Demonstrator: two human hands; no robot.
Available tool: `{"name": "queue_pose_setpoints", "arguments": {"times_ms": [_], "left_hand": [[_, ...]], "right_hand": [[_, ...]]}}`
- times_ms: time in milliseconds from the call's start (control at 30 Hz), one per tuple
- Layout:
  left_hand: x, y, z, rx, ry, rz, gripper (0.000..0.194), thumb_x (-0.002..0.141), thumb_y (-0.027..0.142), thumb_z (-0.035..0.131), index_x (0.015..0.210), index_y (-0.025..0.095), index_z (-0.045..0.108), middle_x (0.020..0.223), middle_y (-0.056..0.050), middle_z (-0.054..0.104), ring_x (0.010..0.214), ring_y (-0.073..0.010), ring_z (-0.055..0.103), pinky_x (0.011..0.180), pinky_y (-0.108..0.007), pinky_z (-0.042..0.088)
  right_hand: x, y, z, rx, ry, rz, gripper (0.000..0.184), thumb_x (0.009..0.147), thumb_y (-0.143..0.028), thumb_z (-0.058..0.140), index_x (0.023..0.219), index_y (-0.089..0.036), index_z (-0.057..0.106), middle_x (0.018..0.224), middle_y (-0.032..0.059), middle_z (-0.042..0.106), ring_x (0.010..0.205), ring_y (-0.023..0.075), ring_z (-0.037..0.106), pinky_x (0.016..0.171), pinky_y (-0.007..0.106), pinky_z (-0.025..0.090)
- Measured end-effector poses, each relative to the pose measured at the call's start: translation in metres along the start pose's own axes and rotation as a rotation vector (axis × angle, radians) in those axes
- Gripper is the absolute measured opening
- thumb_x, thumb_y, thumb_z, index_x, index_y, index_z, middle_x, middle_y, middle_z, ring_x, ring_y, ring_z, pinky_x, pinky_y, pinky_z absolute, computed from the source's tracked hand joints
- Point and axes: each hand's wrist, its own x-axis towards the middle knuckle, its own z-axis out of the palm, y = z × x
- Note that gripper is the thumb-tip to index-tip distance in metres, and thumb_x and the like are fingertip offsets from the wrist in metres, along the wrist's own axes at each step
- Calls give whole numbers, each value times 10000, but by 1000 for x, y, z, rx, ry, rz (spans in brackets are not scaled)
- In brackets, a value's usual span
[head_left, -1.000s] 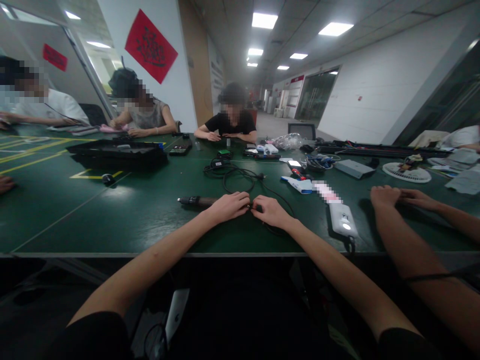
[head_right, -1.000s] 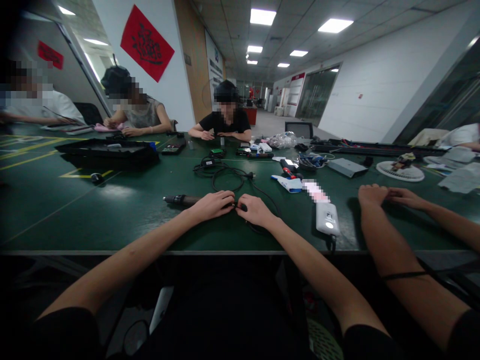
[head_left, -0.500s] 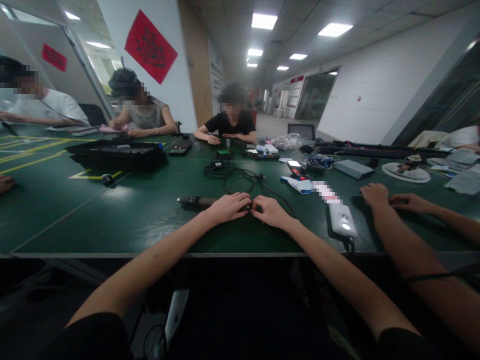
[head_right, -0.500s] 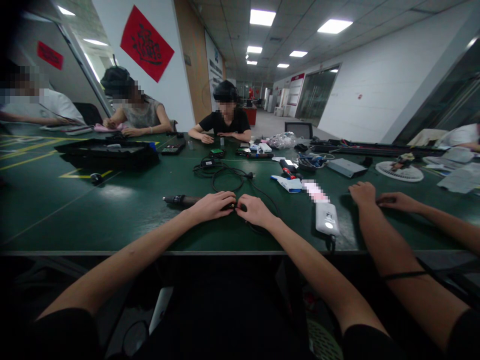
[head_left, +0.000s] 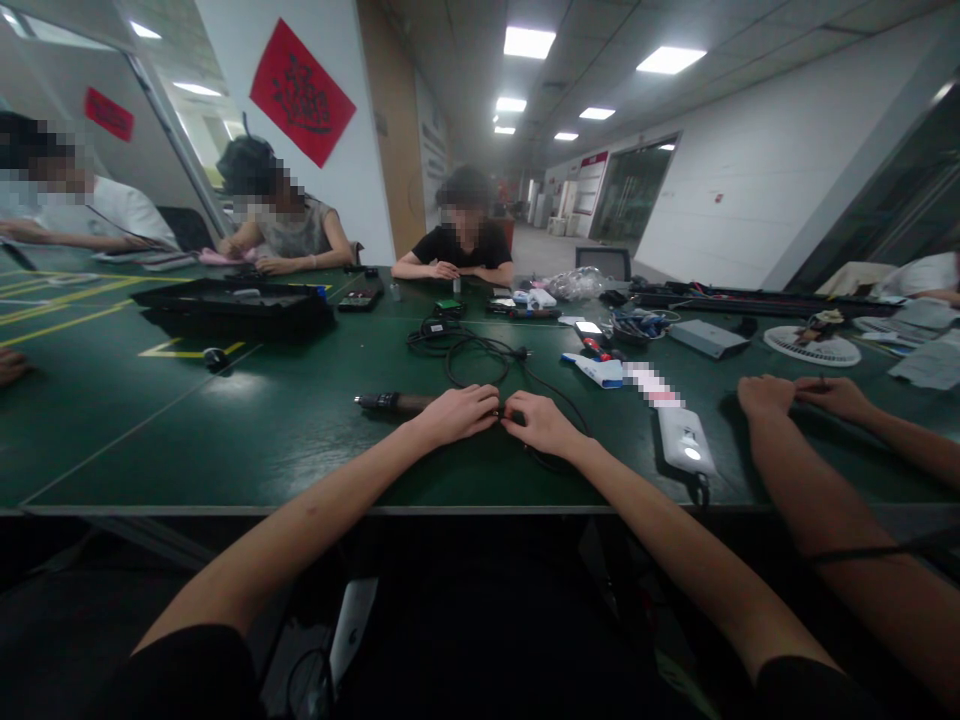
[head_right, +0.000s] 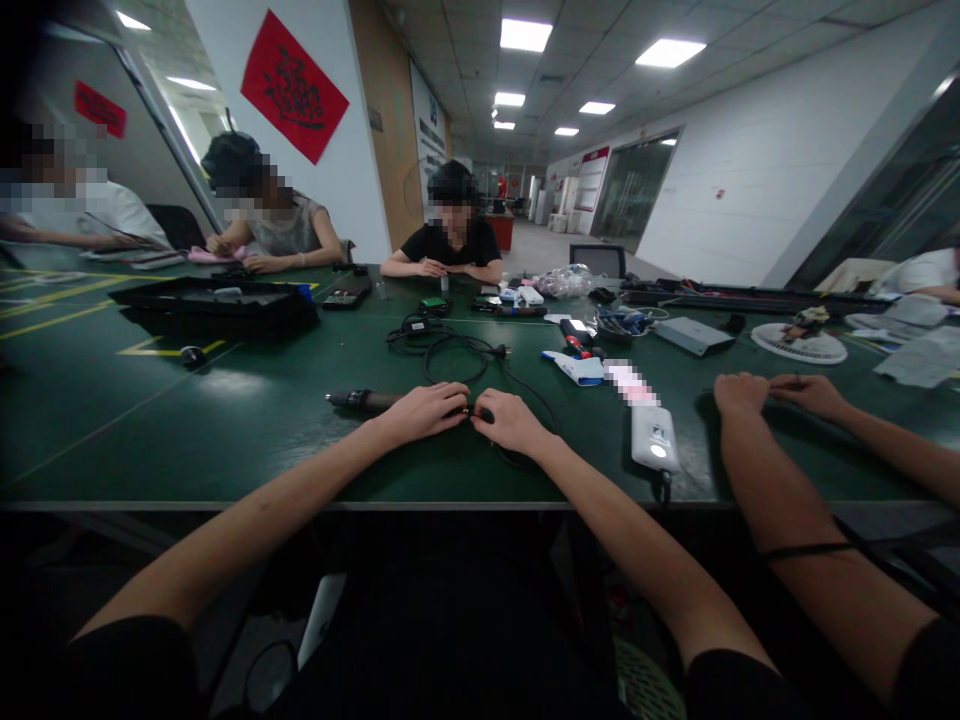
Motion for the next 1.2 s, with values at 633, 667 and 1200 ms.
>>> {"name": "queue_pose_setpoints", "arguments": {"times_ms": [633, 667, 1200], "left_hand": [[0, 0, -1, -5, 3, -9, 188, 1064, 327, 515, 1195, 205, 574, 1346, -105, 575, 1147, -225, 623, 855, -316, 566], [0, 1, -1, -5, 1, -9, 200, 1062, 331, 518, 1207, 204, 572, 1348, -107, 574, 1146, -227, 622, 850, -319, 568], [0, 0, -1, -26, 2, 8, 171, 1064, 299, 510, 1200, 218, 576, 1351, -92, 567, 1157, -218, 617, 893, -319, 561]], "right_hand": [[1, 0, -1, -18, -12, 3, 51, 950, -227, 704, 923, -195, 675, 1023, 44, 668, 886, 175, 634, 818, 288, 458], [1, 0, -1, -21, -10, 6, 52, 948, -227, 706, 924, -195, 673, 1023, 44, 668, 887, 175, 633, 818, 288, 457], [0, -2, -2, 4, -9, 16, 45, 938, -225, 717, 929, -194, 685, 1016, 46, 669, 867, 172, 627, 810, 291, 455]]}}
